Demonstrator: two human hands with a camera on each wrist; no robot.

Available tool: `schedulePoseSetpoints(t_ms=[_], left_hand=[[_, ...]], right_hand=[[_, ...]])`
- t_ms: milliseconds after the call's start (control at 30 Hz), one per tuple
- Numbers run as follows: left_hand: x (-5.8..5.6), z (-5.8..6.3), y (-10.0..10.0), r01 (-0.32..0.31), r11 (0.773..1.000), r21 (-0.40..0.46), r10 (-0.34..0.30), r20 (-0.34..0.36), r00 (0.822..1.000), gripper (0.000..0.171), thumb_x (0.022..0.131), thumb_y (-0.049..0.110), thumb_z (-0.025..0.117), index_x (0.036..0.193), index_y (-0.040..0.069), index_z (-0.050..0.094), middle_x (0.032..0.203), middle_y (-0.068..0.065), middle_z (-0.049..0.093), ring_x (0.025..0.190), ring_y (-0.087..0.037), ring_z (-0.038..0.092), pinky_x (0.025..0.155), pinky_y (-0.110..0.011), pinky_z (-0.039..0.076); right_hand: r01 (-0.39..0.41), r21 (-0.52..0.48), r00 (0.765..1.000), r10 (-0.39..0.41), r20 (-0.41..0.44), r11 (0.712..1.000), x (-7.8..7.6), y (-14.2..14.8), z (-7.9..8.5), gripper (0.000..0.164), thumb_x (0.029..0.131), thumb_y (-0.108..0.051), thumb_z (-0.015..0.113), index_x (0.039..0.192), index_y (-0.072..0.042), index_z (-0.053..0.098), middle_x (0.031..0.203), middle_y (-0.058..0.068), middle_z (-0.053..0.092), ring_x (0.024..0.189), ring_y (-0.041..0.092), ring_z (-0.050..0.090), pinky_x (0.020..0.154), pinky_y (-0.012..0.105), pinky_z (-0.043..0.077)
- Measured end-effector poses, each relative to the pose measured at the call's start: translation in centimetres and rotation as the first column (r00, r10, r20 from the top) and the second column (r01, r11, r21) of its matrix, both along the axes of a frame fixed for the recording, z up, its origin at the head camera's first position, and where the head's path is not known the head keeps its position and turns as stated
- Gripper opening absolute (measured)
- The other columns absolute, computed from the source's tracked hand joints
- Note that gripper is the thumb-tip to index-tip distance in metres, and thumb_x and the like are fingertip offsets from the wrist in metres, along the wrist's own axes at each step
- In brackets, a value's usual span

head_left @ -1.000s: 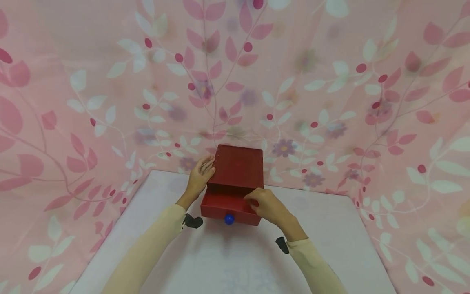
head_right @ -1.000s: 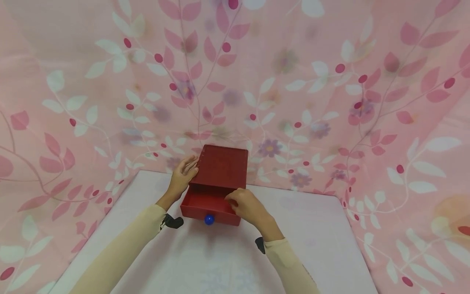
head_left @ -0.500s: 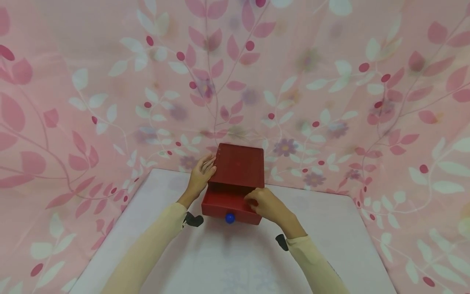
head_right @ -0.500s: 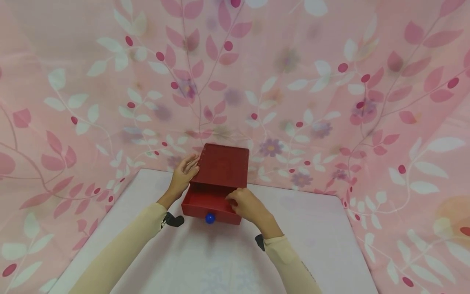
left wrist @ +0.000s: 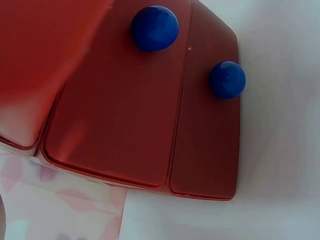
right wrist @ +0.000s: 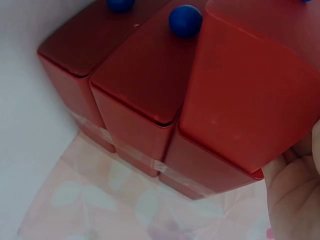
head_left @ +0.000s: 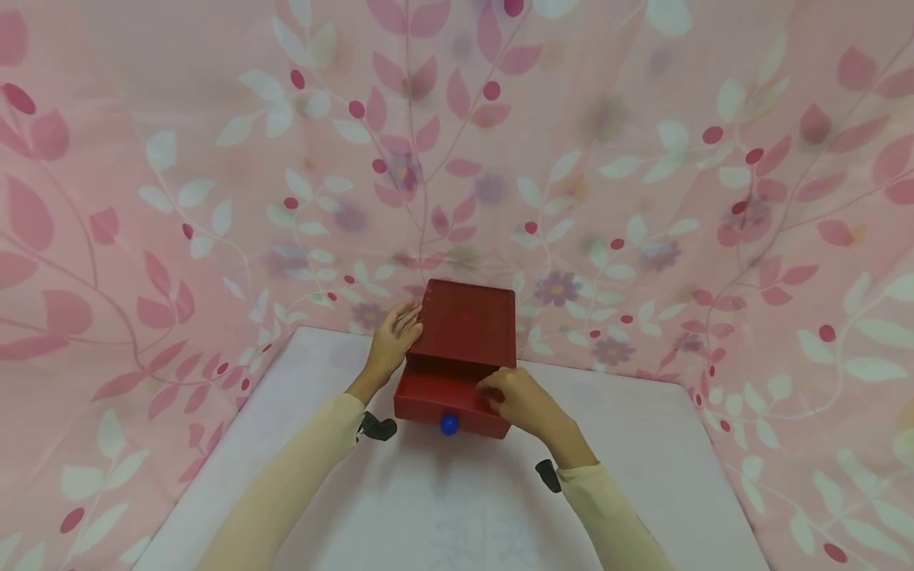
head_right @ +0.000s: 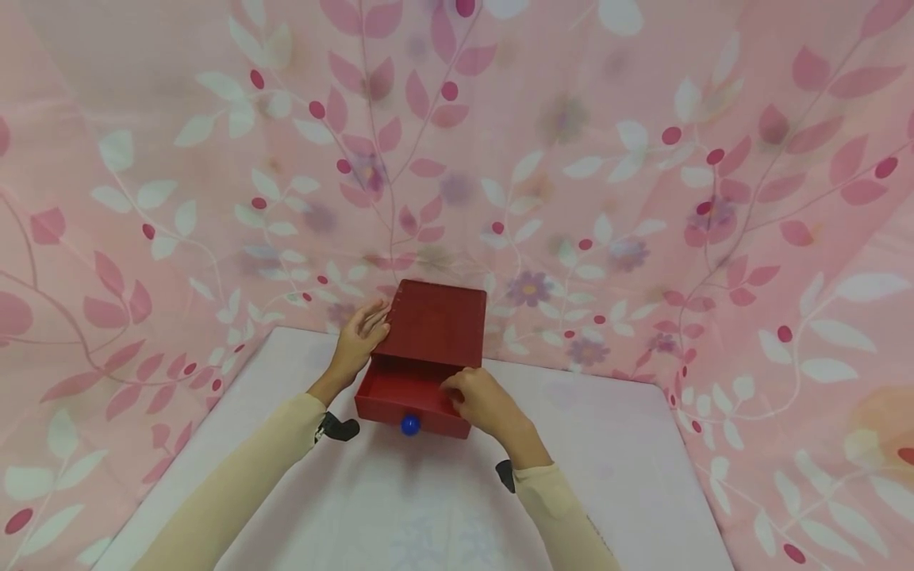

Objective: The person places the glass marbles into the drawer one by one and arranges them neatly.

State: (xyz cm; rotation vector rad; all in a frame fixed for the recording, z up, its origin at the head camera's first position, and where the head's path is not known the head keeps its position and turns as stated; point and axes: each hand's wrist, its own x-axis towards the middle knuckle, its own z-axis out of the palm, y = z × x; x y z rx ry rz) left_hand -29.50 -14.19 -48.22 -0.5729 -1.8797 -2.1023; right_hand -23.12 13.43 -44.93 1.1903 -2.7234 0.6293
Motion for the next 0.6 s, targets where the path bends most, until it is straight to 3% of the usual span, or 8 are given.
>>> schedulePoseSetpoints(t_ms=[300,600], left_hand=[[0.0,0.1,0.0,0.023,1.0,0.007,-0.022,-0.001,1.0,0.057,0.095,-0.002,0.059,0.146,-0.008,0.033,0.149,-0.033,0.031,0.14,-0.039,0.032,0.115,-0.041,0.03],[0.0,-0.1,-0.1,0.028,1.0,0.013,-0.028,0.022,0.999,0.058,0.096,0.0,0.059,0.147,-0.004,0.033,0.151,-0.023,0.035,0.14,-0.036,0.032,0.114,-0.034,0.034]], right_hand=[[0.012,-0.06,1.0,-0.013,-0.021,0.998,0.0,0.1,-0.5,0.026,0.079,0.002,0.076,0.102,-0.009,0.076,0.097,0.0,0.072,0.091,0.014,0.065,0.079,0.028,0.058],[-0.034,-0.279,0.995,0.008,-0.096,0.96,-0.1,0.6,-1.8,0.026,0.08,0.003,0.076,0.102,-0.011,0.076,0.096,-0.002,0.071,0.09,0.009,0.065,0.078,0.025,0.059]])
